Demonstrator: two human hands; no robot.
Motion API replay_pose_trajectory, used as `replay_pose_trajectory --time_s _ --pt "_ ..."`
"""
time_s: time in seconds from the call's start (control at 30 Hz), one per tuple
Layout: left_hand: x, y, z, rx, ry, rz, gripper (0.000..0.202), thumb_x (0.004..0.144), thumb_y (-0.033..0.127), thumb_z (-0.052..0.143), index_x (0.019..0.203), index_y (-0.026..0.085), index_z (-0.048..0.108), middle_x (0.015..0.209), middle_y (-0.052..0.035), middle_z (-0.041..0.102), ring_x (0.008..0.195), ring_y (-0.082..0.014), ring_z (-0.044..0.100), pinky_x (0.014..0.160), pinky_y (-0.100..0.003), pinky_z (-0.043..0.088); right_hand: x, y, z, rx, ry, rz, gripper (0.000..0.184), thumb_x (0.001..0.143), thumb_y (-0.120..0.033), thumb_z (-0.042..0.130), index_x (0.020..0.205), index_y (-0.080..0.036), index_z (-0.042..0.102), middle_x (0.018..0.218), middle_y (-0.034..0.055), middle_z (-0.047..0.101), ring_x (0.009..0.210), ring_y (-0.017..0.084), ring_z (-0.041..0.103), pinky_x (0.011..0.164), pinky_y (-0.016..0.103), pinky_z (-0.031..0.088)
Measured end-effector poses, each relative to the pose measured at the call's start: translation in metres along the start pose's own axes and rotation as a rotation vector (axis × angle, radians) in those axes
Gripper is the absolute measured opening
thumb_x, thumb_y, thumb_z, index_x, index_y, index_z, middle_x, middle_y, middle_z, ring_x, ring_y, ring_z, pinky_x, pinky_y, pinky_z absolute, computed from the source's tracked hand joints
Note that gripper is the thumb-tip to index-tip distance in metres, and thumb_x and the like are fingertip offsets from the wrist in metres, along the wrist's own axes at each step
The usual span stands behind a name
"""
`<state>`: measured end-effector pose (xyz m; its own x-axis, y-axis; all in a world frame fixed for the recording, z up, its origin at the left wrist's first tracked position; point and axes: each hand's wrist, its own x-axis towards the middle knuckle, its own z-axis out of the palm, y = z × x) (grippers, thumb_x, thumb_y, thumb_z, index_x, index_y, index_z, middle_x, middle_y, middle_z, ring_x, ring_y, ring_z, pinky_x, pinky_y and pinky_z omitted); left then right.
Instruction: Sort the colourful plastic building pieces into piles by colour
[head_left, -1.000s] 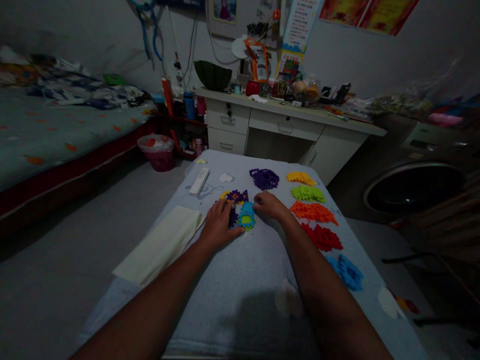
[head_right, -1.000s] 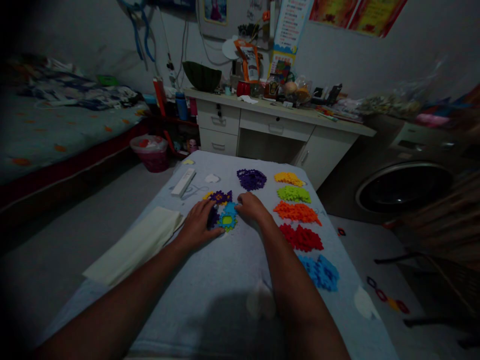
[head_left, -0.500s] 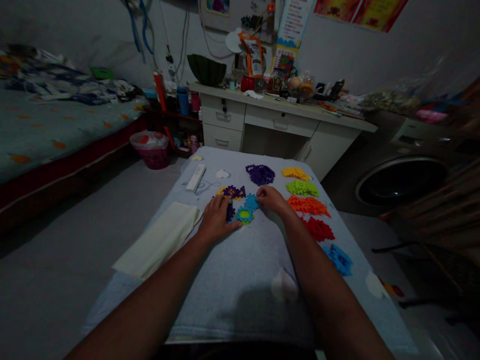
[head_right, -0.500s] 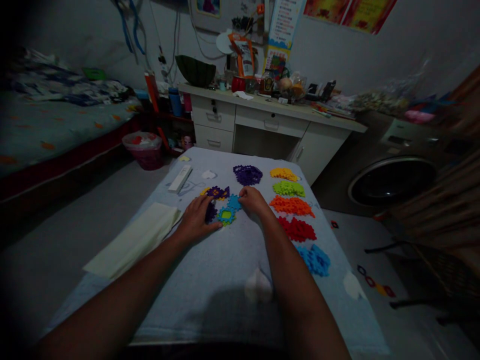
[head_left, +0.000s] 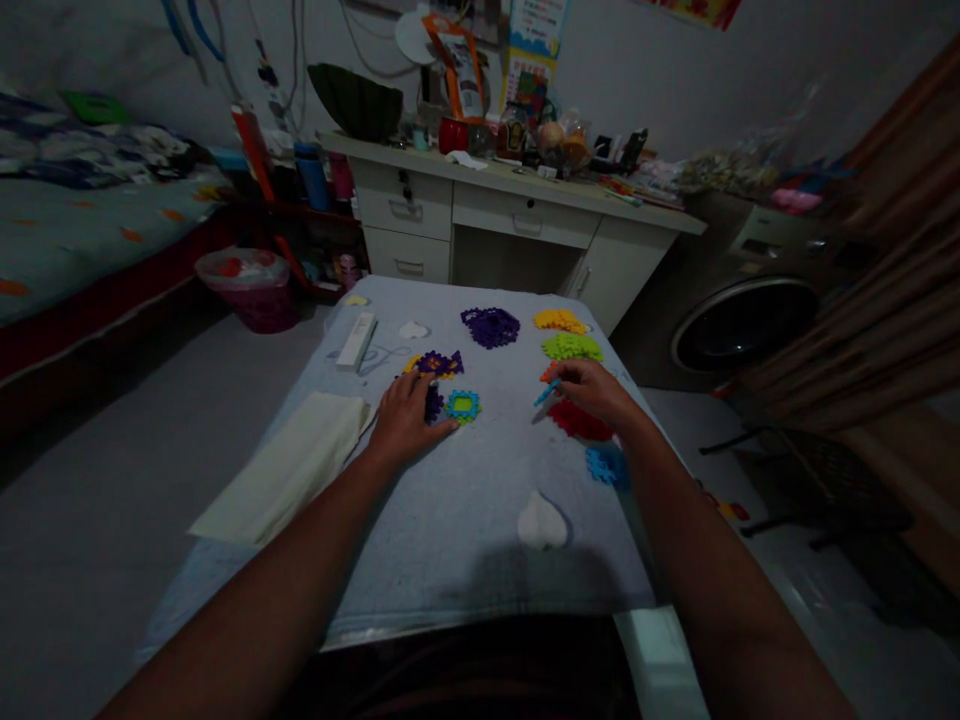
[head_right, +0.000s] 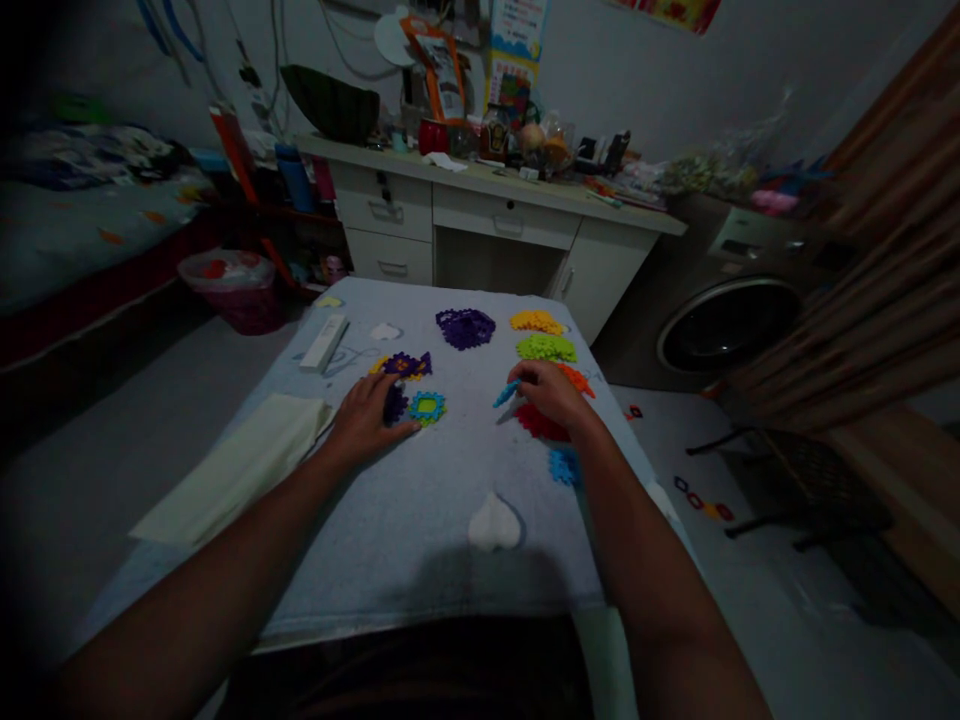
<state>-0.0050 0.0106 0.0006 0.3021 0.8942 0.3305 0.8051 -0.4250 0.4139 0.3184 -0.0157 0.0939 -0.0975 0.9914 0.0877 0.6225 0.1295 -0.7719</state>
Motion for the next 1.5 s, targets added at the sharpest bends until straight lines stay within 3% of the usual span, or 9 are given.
replay_pose_trajectory --time_s 0.1,0.23,0.37,0.5,0.73,1.0,1.17,1.3,1.5 --pt "0.0 0.0 0.001 -0.011 0.009 0.002 0.085 0.071 0.053 0.073 0.143 0.02 0.039 0.146 -0.0179 0.044 0.135 -0.0398 0.041 0.111 -0.057 0.036 -0.025 -0.002 -0.018 -0.008 -0.029 0.08 0.027 0.064 -0.007 0.05 0.08 -0.019 0.069 0.088 0.0009 0.069 0.083 0.015 0.062 0.079 0.025 0.047" --pt "0.001 -0.002 0.002 -0.01 0.002 0.0 0.085 0.071 0.054 0.073 0.142 0.021 0.04 0.146 -0.0179 0.044 0.135 -0.0404 0.041 0.11 -0.057 0.036 -0.055 0.001 -0.032 0.032 -0.106 0.148 0.015 0.069 -0.016 0.054 0.074 -0.019 0.068 0.088 0.003 0.069 0.086 0.019 0.063 0.077 0.027 0.049" --pt "0.002 -0.004 0.003 -0.009 0.001 0.002 0.085 0.072 0.055 0.072 0.143 0.022 0.039 0.144 -0.0164 0.045 0.134 -0.04 0.042 0.11 -0.057 0.036 -0.078 0.015 -0.032 -0.052 -0.124 0.113 0.008 0.072 -0.021 0.058 0.074 -0.019 0.066 0.08 0.0025 0.067 0.076 0.017 0.059 0.071 0.026 0.047" --pt "0.002 -0.006 0.004 -0.011 -0.01 -0.002 0.086 0.072 0.056 0.071 0.143 0.017 0.04 0.145 -0.0193 0.043 0.134 -0.041 0.04 0.111 -0.057 0.035 -0.093 0.021 -0.026 -0.238 -0.121 0.053 0.022 0.07 -0.013 0.053 0.086 -0.019 0.066 0.086 0.0017 0.065 0.073 0.015 0.056 0.07 0.025 0.044" --pt "0.002 -0.004 0.002 -0.045 0.004 0.003 0.085 0.072 0.054 0.071 0.142 0.018 0.04 0.142 -0.0182 0.046 0.132 -0.0396 0.042 0.111 -0.057 0.036 -0.098 0.015 -0.018 -0.516 -0.163 -0.006 0.026 0.071 -0.005 0.05 0.089 -0.017 0.066 0.096 0.0072 0.066 0.09 0.018 0.059 0.083 0.028 0.042" --pt "0.002 -0.006 0.002 -0.052 0.025 0.008 0.085 0.071 0.053 0.073 0.142 0.02 0.039 0.14 -0.0155 0.046 0.132 -0.0381 0.043 0.111 -0.054 0.037 -0.104 0.017 -0.014 -0.727 -0.214 0.017 0.021 0.076 -0.011 0.058 0.092 -0.018 0.069 0.101 0.0105 0.069 0.101 0.026 0.058 0.089 0.036 0.038" --pt "0.002 -0.007 0.002 -0.03 0.016 0.014 0.086 0.071 0.052 0.073 0.142 0.018 0.038 0.141 -0.0173 0.046 0.132 -0.0382 0.044 0.111 -0.053 0.038 -0.111 0.011 -0.011 -0.76 -0.231 0.049 0.033 0.073 -0.027 0.071 0.105 -0.018 0.067 0.112 0.0107 0.065 0.105 0.028 0.054 0.092 0.039 0.037" --pt "0.003 -0.008 0.004 -0.02 0.019 0.013 0.086 0.071 0.052 0.073 0.143 0.02 0.038 0.142 -0.0171 0.045 0.133 -0.0386 0.043 0.112 -0.054 0.038 -0.115 0.01 -0.01 -0.779 -0.246 0.079 0.044 0.075 -0.024 0.068 0.117 -0.017 0.063 0.12 0.0129 0.062 0.11 0.03 0.051 0.095 0.042 0.036" --pt "0.003 -0.008 0.004 -0.038 0.01 0.006 0.088 0.07 0.052 0.075 0.143 0.022 0.038 0.143 -0.0159 0.045 0.133 -0.0392 0.043 0.111 -0.056 0.037 -0.118 0.014 -0.014 -0.707 -0.302 0.038 0.046 0.073 -0.022 0.066 0.119 -0.018 0.063 0.119 0.0121 0.061 0.111 0.03 0.05 0.096 0.041 0.035"
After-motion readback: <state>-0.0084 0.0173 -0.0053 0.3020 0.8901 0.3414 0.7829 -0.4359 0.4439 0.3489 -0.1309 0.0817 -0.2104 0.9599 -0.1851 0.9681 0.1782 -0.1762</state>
